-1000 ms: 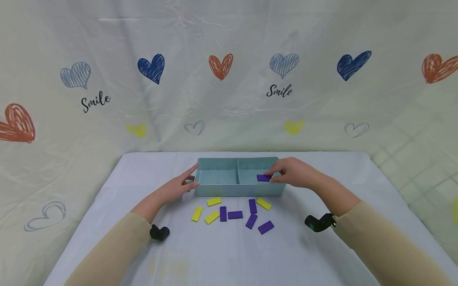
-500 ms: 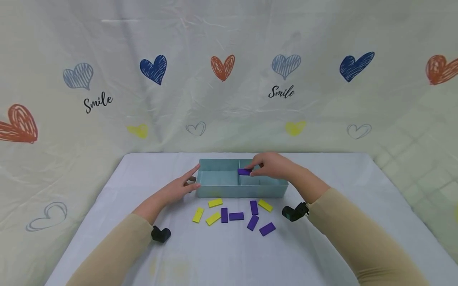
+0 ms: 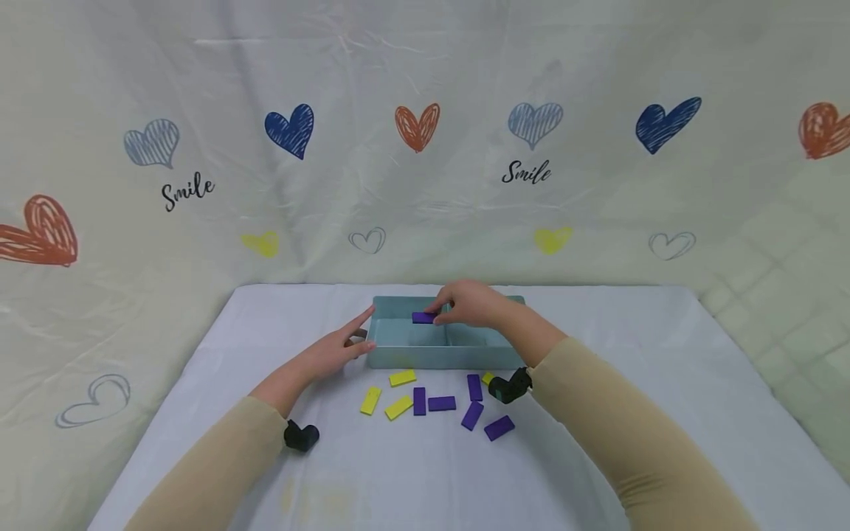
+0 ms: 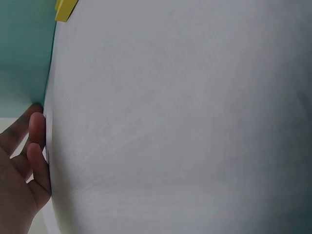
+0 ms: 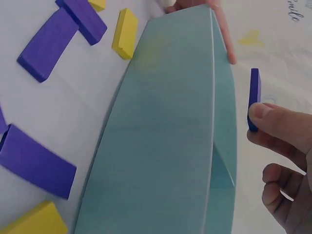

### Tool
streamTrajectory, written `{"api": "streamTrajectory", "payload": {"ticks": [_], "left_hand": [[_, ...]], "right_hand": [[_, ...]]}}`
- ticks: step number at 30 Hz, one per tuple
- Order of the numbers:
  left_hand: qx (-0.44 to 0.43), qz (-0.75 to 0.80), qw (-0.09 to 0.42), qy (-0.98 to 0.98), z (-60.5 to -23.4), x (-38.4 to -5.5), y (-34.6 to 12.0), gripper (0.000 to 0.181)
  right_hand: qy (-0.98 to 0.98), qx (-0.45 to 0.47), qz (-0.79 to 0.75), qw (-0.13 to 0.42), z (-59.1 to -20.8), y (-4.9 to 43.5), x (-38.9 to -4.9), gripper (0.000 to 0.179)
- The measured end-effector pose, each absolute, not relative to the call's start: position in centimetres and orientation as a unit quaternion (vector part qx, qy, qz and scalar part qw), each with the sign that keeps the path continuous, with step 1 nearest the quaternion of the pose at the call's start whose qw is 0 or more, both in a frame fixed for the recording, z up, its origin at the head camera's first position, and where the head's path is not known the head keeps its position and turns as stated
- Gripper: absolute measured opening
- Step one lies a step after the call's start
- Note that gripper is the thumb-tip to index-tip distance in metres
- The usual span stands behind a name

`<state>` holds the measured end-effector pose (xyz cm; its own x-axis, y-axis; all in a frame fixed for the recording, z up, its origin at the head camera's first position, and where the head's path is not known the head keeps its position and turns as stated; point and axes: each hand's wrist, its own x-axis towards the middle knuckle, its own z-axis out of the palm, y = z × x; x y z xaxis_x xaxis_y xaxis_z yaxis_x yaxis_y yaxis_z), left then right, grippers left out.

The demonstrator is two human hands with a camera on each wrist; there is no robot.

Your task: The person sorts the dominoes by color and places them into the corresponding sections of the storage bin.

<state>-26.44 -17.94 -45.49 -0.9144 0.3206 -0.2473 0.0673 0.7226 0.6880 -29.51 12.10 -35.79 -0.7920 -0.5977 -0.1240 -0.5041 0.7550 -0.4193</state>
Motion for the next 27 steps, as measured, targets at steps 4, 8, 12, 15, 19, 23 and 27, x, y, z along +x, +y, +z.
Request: {"api": "streamTrajectory", "payload": {"ticks": [4,8,12,15,19,23,27], "left_hand": [[0.106,0.356,0.178,0.911,-45.4,-26.4,-17.8,0.075],[0.102,0.359,0.181,0.910,-45.3,-26.3,-17.9,0.074],[0.100,0.358,0.183,0.910,-45.3,-26.4,-17.9,0.075],[0.103,0.357,0.182,0.911,-45.4,-26.4,-18.0,0.075],[0.107,0.357,0.181,0.910,-45.4,-26.4,-18.0,0.076],[0.107,0.356,0.178,0.911,-45.4,-26.3,-18.0,0.075],[0.107,0.353,0.174,0.913,-45.3,-26.4,-18.1,0.074]], "right_hand": [[0.933,-0.291,-0.166,0.131,-35.9,10.8,-29.9,0.027],[0.936,-0.295,-0.144,0.128,-36.3,9.4,-30.4,0.028],[0.938,-0.292,-0.135,0.130,-36.9,7.9,-30.9,0.029],[0.938,-0.283,-0.138,0.141,-37.4,6.8,-31.2,0.030],[0.940,-0.272,-0.135,0.158,-38.1,5.6,-31.3,0.030],[0.941,-0.272,-0.122,0.158,-38.9,4.9,-31.3,0.028],[0.943,-0.268,-0.118,0.157,-39.6,4.5,-31.4,0.027]]}}
